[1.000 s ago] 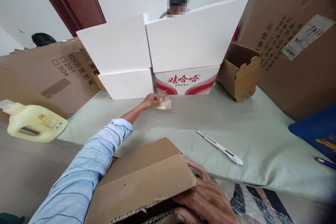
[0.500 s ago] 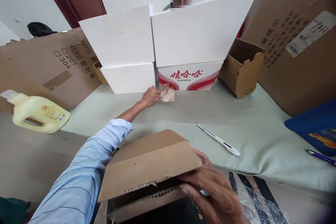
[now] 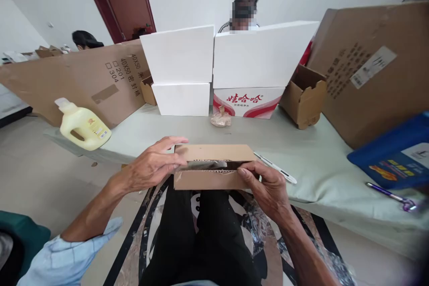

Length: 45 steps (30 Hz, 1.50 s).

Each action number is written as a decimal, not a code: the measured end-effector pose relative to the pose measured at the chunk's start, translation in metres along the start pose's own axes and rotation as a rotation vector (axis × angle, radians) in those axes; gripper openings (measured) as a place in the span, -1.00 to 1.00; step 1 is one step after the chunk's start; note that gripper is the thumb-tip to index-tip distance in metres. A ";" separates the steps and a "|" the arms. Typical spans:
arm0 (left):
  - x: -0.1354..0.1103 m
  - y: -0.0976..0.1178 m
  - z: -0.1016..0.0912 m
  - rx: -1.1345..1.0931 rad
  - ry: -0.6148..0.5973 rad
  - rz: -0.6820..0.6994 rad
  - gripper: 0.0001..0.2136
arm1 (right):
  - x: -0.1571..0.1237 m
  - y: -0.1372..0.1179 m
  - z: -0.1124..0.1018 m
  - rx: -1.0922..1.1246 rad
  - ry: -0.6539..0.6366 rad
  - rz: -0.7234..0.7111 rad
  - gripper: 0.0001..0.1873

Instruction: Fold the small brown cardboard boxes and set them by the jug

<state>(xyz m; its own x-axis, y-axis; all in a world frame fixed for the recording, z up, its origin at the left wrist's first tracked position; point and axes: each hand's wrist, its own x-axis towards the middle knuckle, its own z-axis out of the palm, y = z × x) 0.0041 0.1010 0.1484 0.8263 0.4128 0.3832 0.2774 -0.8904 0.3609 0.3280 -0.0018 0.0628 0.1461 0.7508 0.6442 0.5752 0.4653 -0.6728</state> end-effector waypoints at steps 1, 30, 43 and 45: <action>-0.001 -0.003 0.006 0.053 0.022 0.039 -0.65 | 0.000 -0.003 0.003 -0.014 -0.006 -0.006 -0.67; -0.020 -0.049 0.012 -0.155 0.065 -0.305 -0.64 | -0.001 0.006 -0.013 -0.160 -0.056 -0.246 -0.59; -0.006 -0.061 0.068 -0.203 0.728 -0.542 -0.56 | -0.042 0.031 -0.019 0.039 -0.245 0.283 -0.60; -0.001 -0.062 0.071 -0.235 0.762 -0.522 -0.57 | -0.048 0.027 -0.034 -0.042 -0.198 0.249 -0.61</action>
<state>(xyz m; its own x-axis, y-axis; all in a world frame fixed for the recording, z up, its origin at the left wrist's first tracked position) 0.0211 0.1424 0.0658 0.0615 0.8352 0.5465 0.3471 -0.5312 0.7729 0.3642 -0.0414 0.0256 0.1291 0.9177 0.3756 0.5749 0.2394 -0.7824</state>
